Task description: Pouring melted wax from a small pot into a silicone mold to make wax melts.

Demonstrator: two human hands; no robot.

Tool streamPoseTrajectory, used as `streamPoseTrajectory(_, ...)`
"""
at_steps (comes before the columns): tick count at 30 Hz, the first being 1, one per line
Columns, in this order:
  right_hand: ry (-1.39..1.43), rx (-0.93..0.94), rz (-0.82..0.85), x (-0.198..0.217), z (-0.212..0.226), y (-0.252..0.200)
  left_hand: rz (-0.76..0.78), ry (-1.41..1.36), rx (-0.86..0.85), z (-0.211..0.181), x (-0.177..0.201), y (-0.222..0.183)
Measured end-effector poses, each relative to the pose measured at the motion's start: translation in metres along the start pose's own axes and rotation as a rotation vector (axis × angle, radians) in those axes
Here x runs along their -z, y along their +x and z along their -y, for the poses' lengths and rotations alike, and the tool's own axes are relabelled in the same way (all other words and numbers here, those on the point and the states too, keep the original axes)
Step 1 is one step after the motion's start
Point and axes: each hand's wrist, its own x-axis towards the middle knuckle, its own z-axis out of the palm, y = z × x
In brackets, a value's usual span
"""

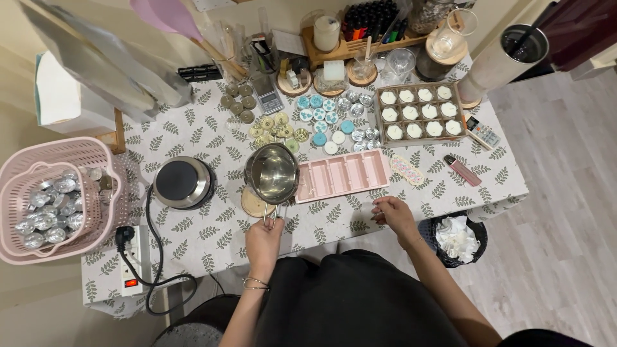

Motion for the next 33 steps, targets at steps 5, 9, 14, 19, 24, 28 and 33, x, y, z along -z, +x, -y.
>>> streamPoseTrajectory(5, -0.031, -0.013, -0.003, -0.005, 0.005, 0.0, -0.004, 0.027, -0.005, 0.007, -0.003, 0.004)
streamPoseTrajectory(9, -0.038, -0.015, 0.0, -0.006, 0.008, 0.002, -0.009, 0.018, -0.033, 0.003, -0.003, 0.005)
streamPoseTrajectory(14, -0.058, 0.002, 0.023, -0.007, 0.007, 0.003, -0.012, 0.022, -0.051, 0.004, -0.004, 0.004)
streamPoseTrajectory(19, -0.073, -0.002, 0.021, -0.008, 0.008, 0.0, -0.009, 0.03, -0.06, -0.001, -0.002, 0.004)
streamPoseTrajectory(24, -0.048, -0.008, 0.011, -0.005, -0.001, 0.0, -0.001, 0.039, -0.027, -0.002, -0.001, 0.003)
streamPoseTrajectory(28, -0.058, -0.015, 0.002, -0.003, -0.002, -0.002, 0.028, 0.024, 0.048, -0.002, 0.0, 0.004)
streamPoseTrajectory(33, -0.037, -0.038, -0.014, 0.0, -0.004, -0.002, 0.031, -0.113, 0.038, 0.004, -0.002, 0.008)
